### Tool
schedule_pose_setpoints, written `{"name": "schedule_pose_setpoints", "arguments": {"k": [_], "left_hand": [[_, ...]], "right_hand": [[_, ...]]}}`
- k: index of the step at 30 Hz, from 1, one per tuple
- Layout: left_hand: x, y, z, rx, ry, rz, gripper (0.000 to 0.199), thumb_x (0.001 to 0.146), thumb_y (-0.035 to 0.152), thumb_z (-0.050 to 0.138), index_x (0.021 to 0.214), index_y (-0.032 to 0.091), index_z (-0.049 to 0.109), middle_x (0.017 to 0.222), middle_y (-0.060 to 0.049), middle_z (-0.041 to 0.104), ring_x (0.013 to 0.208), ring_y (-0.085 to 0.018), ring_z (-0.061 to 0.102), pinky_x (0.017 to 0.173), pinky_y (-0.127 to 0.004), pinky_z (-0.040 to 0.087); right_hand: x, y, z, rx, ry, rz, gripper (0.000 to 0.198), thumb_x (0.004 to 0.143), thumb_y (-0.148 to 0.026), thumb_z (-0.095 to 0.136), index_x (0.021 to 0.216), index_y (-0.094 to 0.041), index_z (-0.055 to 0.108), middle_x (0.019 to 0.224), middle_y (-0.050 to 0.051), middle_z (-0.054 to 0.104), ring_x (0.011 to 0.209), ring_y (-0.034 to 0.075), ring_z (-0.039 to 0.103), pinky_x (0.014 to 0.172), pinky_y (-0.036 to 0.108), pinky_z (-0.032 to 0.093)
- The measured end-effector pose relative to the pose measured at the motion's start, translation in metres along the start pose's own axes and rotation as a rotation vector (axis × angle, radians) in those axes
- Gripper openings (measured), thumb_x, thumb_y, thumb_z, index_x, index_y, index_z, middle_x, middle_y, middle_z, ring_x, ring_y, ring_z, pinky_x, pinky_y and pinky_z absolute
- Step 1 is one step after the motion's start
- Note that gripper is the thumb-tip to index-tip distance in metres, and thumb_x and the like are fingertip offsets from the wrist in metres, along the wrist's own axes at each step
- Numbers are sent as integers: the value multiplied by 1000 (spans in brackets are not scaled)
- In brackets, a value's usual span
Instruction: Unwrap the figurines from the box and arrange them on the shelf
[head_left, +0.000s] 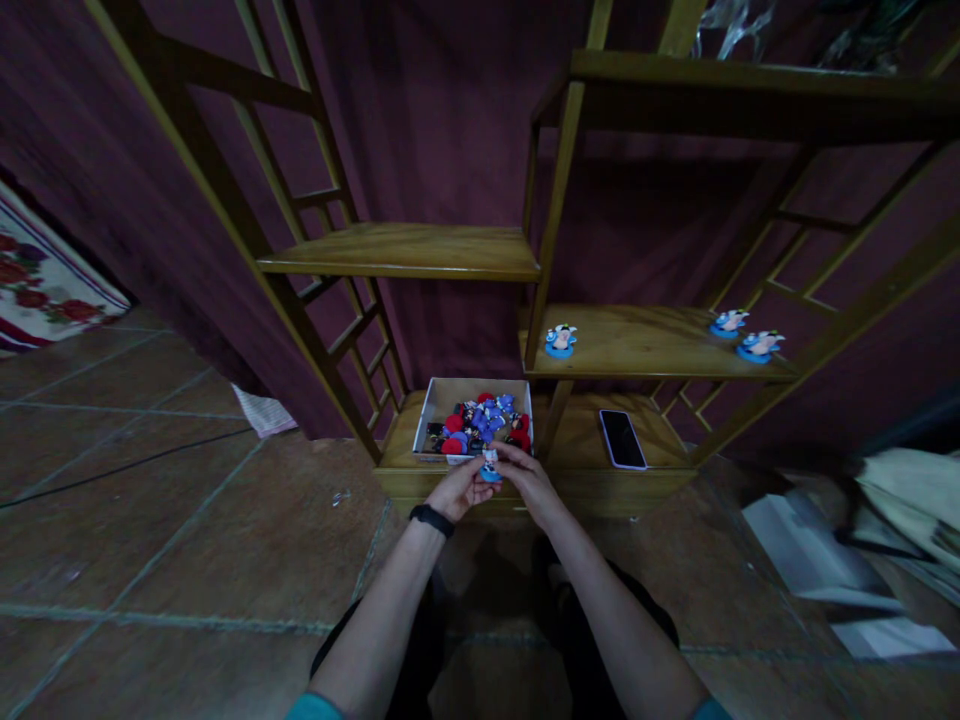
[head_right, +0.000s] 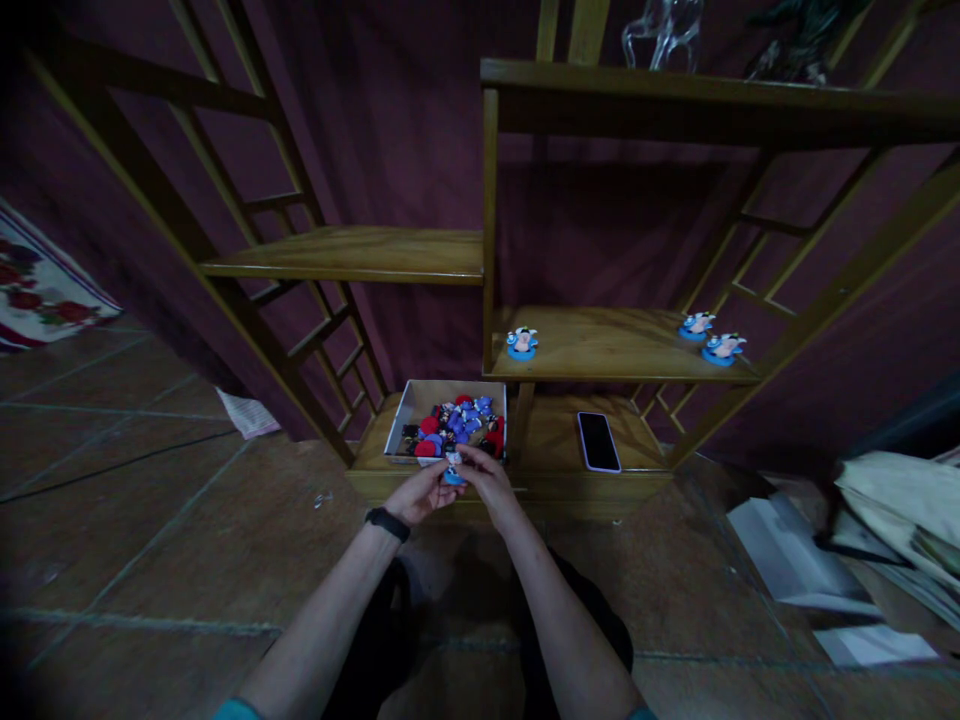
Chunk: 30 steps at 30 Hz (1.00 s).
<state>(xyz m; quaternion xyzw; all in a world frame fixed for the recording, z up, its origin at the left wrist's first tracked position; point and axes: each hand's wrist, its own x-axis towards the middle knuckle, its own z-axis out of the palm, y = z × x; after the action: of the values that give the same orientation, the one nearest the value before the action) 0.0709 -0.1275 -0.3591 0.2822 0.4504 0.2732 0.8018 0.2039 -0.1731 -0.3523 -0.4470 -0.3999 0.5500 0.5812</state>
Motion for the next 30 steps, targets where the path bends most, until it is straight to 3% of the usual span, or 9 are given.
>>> {"name": "schedule_pose_setpoints", "arguments": {"k": [6,10,15,20,24,30], "left_hand": [[1,-5,6,40,54,29,39,74,49,60,81,10,61,63,-8,65,54,-12,62,50,-20,49],[0,-3,8,-10,3,26,43,76,52,55,81,10,61,66,-10,66,58,-13,64,54,-21,51],[-3,0,11,-141,-112,43,34,81,41,55,93,9,61,80,-13,68,77,-18,67,70,-26,54],[-6,-1,15,-228,-128,63,26,82,29,58,98,8,60,85,-13,68,84,-19,66,81,-31,52],[-7,-3,15,-287,-133,87,19,80,20,60,95,10,60,85,-10,68,82,-17,66,83,-32,52],[-6,-3,16,-309,-130,95,16,79,19,61,90,9,61,83,-10,68,78,-15,66,78,-28,53]], "right_hand": [[2,7,1,2,28,-28,40,62,-42,69,96,-22,68,100,4,69,93,23,61,88,39,44],[2,5,0,150,66,12,38,64,-42,69,94,-20,66,99,6,69,90,22,63,83,37,47],[4,4,-4,204,111,12,33,69,-41,65,95,-22,63,104,7,68,97,23,62,81,37,48],[5,7,-5,213,98,-3,31,67,-36,66,95,-23,64,108,5,66,101,21,59,89,36,44],[3,3,-3,215,96,10,32,66,-32,67,96,-23,65,108,4,66,102,22,58,89,36,43],[3,-5,-4,335,133,158,29,70,-38,61,96,-25,66,108,0,67,105,20,57,80,29,44]]}}
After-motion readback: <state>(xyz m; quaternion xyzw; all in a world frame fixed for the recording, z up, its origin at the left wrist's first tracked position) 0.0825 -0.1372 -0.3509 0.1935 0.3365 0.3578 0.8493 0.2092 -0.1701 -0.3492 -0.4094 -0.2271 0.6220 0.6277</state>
